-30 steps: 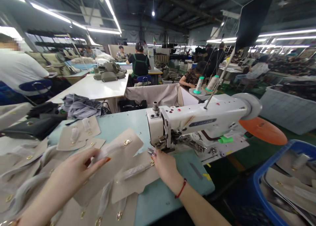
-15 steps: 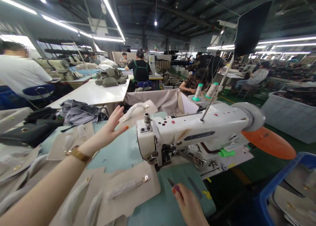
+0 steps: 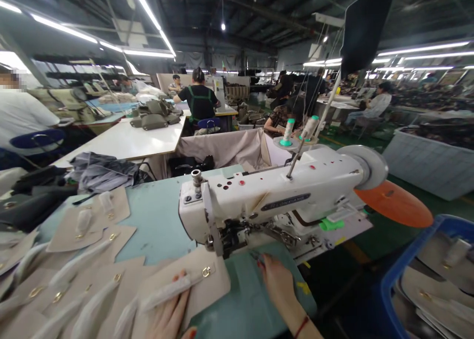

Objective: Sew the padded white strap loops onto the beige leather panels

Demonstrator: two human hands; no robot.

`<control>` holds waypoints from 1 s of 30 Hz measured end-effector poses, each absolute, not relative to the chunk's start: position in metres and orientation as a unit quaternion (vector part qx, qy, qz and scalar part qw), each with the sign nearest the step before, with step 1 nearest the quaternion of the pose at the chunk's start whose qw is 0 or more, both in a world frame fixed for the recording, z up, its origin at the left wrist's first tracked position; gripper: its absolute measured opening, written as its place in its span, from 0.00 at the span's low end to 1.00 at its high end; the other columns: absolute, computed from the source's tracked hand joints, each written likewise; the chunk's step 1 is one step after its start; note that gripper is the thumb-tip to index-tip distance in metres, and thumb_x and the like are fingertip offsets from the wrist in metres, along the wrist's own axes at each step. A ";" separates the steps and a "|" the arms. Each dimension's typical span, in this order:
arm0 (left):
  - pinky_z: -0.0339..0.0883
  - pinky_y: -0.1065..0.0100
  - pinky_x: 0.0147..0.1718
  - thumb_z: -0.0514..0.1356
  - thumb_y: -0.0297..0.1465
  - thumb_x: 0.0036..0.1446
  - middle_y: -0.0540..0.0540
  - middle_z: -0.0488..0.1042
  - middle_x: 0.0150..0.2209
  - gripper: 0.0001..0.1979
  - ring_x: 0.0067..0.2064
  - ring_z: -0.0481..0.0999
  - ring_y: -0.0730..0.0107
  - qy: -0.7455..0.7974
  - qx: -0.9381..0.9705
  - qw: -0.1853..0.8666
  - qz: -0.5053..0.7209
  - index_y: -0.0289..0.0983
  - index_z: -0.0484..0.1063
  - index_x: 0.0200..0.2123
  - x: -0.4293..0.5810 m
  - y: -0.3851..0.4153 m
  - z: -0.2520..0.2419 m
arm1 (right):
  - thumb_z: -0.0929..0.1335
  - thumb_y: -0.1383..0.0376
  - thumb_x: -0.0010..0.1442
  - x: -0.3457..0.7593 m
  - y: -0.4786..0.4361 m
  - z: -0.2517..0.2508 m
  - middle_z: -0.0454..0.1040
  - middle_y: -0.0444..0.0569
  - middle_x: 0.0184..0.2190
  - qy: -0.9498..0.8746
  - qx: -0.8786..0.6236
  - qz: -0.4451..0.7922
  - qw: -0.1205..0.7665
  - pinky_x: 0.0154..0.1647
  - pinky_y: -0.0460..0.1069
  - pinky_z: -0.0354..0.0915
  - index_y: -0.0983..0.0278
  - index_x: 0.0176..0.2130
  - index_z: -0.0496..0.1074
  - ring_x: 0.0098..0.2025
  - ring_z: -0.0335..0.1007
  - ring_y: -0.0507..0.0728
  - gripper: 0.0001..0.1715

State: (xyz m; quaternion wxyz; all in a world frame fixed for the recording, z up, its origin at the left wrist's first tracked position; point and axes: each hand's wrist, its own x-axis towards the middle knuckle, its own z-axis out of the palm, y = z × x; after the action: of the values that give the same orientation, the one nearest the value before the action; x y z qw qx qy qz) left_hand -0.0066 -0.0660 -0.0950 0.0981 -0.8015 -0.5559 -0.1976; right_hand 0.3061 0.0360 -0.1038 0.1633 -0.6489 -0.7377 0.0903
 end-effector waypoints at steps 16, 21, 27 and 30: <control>0.64 0.54 0.50 0.54 0.48 0.61 0.44 0.71 0.57 0.25 0.56 0.67 0.52 -0.526 -0.845 0.010 -0.101 0.45 0.68 0.58 -0.003 0.014 0.010 | 0.62 0.52 0.65 0.204 0.028 -0.061 0.70 0.48 0.25 -0.620 -0.448 0.505 0.401 0.26 0.44 0.54 0.67 0.30 0.73 0.27 0.61 0.51 0.24; 0.63 0.56 0.51 0.53 0.48 0.62 0.45 0.71 0.58 0.24 0.56 0.67 0.54 -0.531 -0.842 -0.006 -0.102 0.47 0.68 0.58 -0.003 0.015 0.004 | 0.62 0.52 0.64 0.203 0.026 -0.061 0.62 0.44 0.20 -0.611 -0.456 0.510 0.399 0.23 0.44 0.48 0.67 0.25 0.69 0.23 0.55 0.49 0.25; 0.62 0.56 0.51 0.53 0.48 0.62 0.45 0.70 0.58 0.24 0.56 0.66 0.54 -0.536 -0.839 -0.028 -0.092 0.46 0.69 0.57 -0.003 0.015 0.003 | 0.62 0.52 0.63 0.203 0.027 -0.062 0.60 0.43 0.20 -0.612 -0.458 0.512 0.391 0.23 0.44 0.47 0.67 0.23 0.68 0.23 0.52 0.49 0.25; 0.62 0.56 0.50 0.54 0.47 0.62 0.44 0.72 0.56 0.23 0.55 0.67 0.53 -0.537 -0.838 -0.036 -0.091 0.45 0.69 0.56 -0.003 0.019 0.005 | 0.62 0.53 0.63 0.202 0.030 -0.062 0.60 0.43 0.19 -0.614 -0.464 0.506 0.389 0.23 0.44 0.47 0.67 0.23 0.68 0.23 0.53 0.49 0.25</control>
State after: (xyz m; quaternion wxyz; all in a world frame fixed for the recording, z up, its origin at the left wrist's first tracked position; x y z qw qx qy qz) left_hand -0.0030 0.0190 0.0053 -0.0355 -0.8379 -0.5370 -0.0909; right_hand 0.2015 0.0296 -0.0622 0.3886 -0.4637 -0.6143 0.5065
